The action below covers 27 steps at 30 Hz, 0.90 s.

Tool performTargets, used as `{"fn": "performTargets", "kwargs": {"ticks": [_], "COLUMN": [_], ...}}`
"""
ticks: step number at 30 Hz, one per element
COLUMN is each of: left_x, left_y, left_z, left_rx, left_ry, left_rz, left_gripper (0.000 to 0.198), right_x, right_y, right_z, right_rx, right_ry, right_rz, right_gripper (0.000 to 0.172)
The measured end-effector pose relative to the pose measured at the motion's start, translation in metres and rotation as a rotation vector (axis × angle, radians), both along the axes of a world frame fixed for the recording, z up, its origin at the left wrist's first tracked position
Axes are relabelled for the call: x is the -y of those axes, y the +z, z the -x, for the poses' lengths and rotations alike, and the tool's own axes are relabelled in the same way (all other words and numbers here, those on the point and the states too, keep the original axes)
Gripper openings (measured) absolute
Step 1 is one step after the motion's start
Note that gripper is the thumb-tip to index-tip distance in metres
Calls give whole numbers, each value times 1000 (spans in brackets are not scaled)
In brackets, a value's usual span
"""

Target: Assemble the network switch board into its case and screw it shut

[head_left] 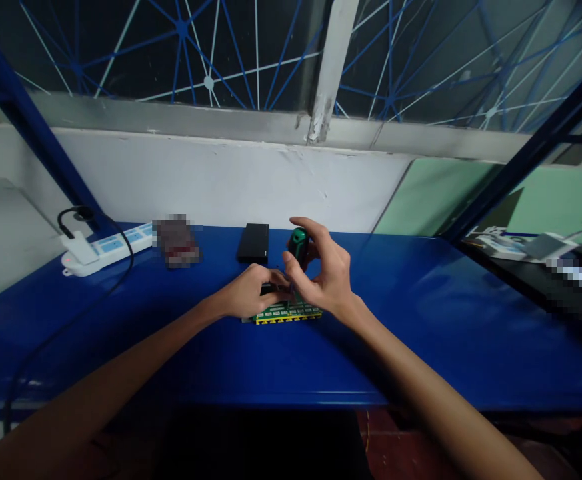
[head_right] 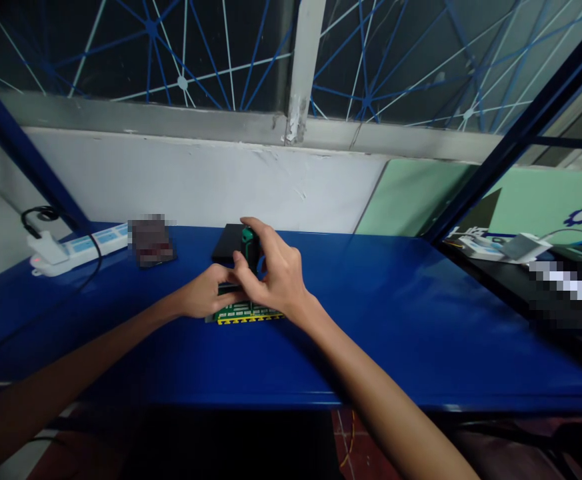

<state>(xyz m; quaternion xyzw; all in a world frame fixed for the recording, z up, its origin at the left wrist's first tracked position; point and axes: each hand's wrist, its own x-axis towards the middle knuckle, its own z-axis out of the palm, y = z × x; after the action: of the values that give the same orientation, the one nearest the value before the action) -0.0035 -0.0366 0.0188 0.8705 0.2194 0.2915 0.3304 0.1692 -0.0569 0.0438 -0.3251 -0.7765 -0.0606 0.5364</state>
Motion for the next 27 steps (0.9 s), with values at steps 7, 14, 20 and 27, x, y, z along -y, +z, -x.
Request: {"fn": "performTargets", "kwargs": {"ticks": [7, 14, 20, 27], "left_x": [1, -2, -2, -1], "left_y": [-5, -4, 0, 0], "left_z": [-2, 0, 1, 1], "left_rx": [109, 137, 98, 78], "left_ry": [76, 107, 52, 63], "left_rz": [-48, -52, -42, -44], "left_gripper": [14, 10, 11, 14], "right_x": [-2, 0, 1, 1], "right_y": [-2, 2, 3, 0], "right_z": [-1, 0, 1, 1], "right_rx": [7, 17, 30, 30], "right_ry": [-9, -16, -32, -23], "right_rz": [-26, -48, -48, -29], "right_gripper": [41, 41, 40, 40]}}
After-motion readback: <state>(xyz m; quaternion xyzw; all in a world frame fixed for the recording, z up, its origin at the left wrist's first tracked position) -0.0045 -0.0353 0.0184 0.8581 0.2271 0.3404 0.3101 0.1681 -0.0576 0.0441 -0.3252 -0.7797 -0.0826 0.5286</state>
